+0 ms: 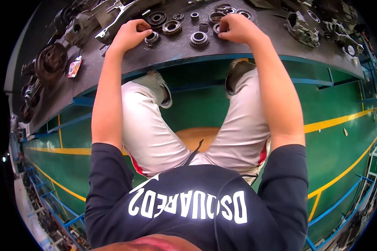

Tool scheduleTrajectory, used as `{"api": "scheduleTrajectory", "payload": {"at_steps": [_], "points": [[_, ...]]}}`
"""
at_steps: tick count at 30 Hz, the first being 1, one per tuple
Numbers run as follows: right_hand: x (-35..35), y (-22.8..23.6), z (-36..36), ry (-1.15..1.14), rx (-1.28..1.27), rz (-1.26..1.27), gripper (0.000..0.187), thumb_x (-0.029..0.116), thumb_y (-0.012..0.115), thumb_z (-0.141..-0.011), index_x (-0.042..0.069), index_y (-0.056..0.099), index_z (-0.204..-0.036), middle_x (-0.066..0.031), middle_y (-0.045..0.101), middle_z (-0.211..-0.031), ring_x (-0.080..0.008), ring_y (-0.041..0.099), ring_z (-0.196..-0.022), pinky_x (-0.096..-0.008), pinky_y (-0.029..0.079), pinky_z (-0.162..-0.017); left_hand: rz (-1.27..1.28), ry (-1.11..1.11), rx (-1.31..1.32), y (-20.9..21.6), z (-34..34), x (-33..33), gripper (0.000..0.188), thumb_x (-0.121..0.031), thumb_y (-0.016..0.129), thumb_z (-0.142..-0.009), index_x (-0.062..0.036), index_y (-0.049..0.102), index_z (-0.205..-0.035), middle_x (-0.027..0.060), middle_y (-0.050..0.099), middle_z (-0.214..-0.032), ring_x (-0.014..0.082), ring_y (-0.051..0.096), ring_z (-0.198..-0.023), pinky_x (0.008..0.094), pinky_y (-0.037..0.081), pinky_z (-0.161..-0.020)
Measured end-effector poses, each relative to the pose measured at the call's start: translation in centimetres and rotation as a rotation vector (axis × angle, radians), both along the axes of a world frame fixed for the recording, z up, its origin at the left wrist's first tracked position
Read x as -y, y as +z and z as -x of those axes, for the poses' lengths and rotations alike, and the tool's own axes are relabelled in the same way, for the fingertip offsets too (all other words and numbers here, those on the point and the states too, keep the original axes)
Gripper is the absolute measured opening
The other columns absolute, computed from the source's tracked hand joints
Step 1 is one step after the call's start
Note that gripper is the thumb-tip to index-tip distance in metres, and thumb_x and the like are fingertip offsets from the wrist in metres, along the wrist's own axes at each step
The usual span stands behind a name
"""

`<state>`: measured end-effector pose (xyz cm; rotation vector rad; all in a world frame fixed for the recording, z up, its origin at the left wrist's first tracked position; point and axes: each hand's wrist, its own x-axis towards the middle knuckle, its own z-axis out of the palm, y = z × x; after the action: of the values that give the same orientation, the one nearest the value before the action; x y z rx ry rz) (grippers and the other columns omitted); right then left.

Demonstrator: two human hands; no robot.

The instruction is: The person disassembles transmission components by sliding gears, bearings, and rings onto and off a shaft by hand, then organizes the disassembled parts across the workbench.

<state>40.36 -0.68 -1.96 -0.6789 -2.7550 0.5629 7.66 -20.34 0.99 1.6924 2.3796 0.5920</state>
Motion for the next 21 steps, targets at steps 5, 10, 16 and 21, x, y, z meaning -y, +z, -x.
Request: {"api": "scheduleTrajectory", "payload": {"at_steps": [5, 10, 16, 21], "points": [[-0.6, -1.2, -0.2, 0.022, -0.038, -0.173, 0.026, 0.022, 0.083, -0.085, 0.003, 0.08, -0.102, -0.0158, 0.074, -0.104, -0.0325, 0.073, -0.095, -0.0395, 0.06, -0.085, 0.075, -0.038, -0.005, -0.1, 0.5, 1.1, 0.035, -0.036, 0.083, -0.09, -0.0083, 0.082, -0.112, 0.011, 0.08, -0.102, 0.0242, 0.076, -0.094, 0.0362, 0.059, -0.089], [0.0, 0.1, -0.1, -0.146, 0.134, -0.217, 0.025, 0.024, 0.081, -0.085, 0.004, 0.079, -0.1, -0.0121, 0.063, -0.113, -0.0313, 0.064, -0.115, -0.0402, 0.054, -0.097, 0.097, -0.109, 0.013, -0.5, 1.4, 2.0, 0.037, -0.037, 0.086, -0.088, -0.0087, 0.083, -0.112, 0.0102, 0.079, -0.095, 0.0214, 0.074, -0.088, 0.0328, 0.058, -0.085], [-0.6, -0.8, 0.4, -0.251, 0.036, -0.448, 0.031, 0.017, 0.079, -0.082, 0.009, 0.078, -0.112, -0.0125, 0.065, -0.114, -0.0335, 0.066, -0.113, -0.0422, 0.056, -0.096, 0.187, -0.053, -0.106, -0.1, 0.1, 0.5, 0.044, -0.048, 0.084, -0.086, -0.0114, 0.084, -0.111, 0.0101, 0.08, -0.099, 0.0249, 0.077, -0.095, 0.0369, 0.06, -0.088], [1.8, -1.5, 4.2, -0.003, -0.136, -0.098, 0.042, 0.028, 0.082, -0.091, 0.011, 0.074, -0.128, -0.0159, 0.064, -0.117, -0.0328, 0.068, -0.109, -0.0401, 0.056, -0.096, 0.056, 0.132, -0.263, -1.1, -0.4, -1.1, 0.046, -0.05, 0.078, -0.091, -0.007, 0.081, -0.108, 0.0143, 0.08, -0.103, 0.0313, 0.077, -0.099, 0.0412, 0.06, -0.089]]}}
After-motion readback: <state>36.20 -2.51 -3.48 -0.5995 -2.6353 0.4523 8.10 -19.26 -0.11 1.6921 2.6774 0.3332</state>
